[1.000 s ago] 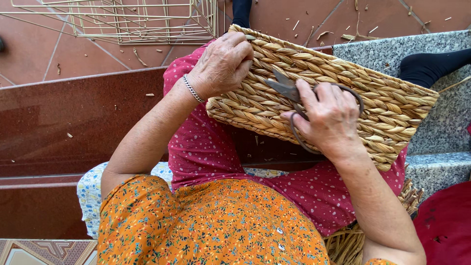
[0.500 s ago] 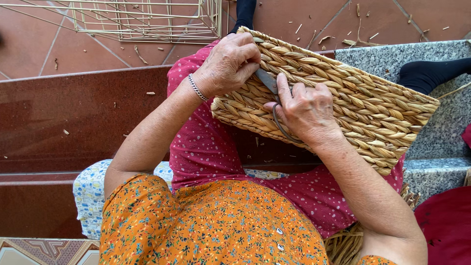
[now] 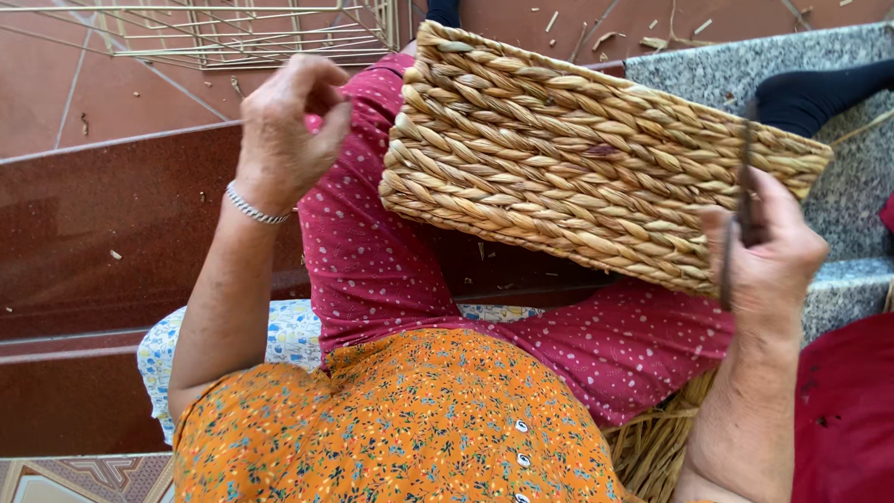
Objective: The person uses shears to trim excess woven material from the edges of a rectangular basket. They rotate the basket to access different sides and continue trimming until the edges are even.
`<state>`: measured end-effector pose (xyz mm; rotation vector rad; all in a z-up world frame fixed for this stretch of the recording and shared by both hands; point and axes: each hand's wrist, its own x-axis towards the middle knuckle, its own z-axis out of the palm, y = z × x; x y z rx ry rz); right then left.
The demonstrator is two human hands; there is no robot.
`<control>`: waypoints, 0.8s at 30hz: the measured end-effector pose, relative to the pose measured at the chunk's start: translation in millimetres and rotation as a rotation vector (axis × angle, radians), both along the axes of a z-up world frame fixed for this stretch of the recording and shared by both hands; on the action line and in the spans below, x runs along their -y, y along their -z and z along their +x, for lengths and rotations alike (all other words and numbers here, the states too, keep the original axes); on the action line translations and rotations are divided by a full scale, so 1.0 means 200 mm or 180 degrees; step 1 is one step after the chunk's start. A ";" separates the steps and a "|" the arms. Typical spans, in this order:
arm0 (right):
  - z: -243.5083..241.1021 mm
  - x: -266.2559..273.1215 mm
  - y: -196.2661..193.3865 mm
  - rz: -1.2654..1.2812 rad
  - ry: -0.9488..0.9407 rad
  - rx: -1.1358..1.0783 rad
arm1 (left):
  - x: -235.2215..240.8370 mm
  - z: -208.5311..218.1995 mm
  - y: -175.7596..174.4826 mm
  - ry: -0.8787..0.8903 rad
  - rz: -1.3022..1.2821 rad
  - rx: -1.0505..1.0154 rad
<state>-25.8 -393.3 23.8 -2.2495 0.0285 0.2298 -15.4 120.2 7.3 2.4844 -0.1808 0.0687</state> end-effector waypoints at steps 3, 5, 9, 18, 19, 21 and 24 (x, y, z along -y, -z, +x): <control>-0.13 0.24 0.13 0.0455 0.0600 0.0232 | 0.05 -0.07 -0.03 0.0014 0.0459 0.0184; -0.21 0.35 0.22 0.0308 0.0998 0.0430 | 0.13 -0.09 -0.03 0.0073 0.0464 0.0290; -0.32 0.46 0.31 0.0819 0.1483 0.0342 | 0.31 -0.08 0.02 -0.0197 -0.0377 -0.0396; -0.35 0.39 0.38 0.1175 0.1821 -0.0082 | 0.45 -0.10 0.18 -0.0498 -0.1418 -0.0975; -0.35 0.38 0.40 0.1263 0.1714 0.0047 | 0.44 -0.10 0.19 -0.0512 -0.1274 -0.0861; -0.37 0.36 0.46 0.1465 0.1461 0.0275 | 0.42 -0.11 0.22 -0.0562 -0.0997 -0.0848; -0.36 0.36 0.52 0.1460 0.1426 0.0473 | 0.40 -0.10 0.26 -0.0485 -0.0879 -0.0657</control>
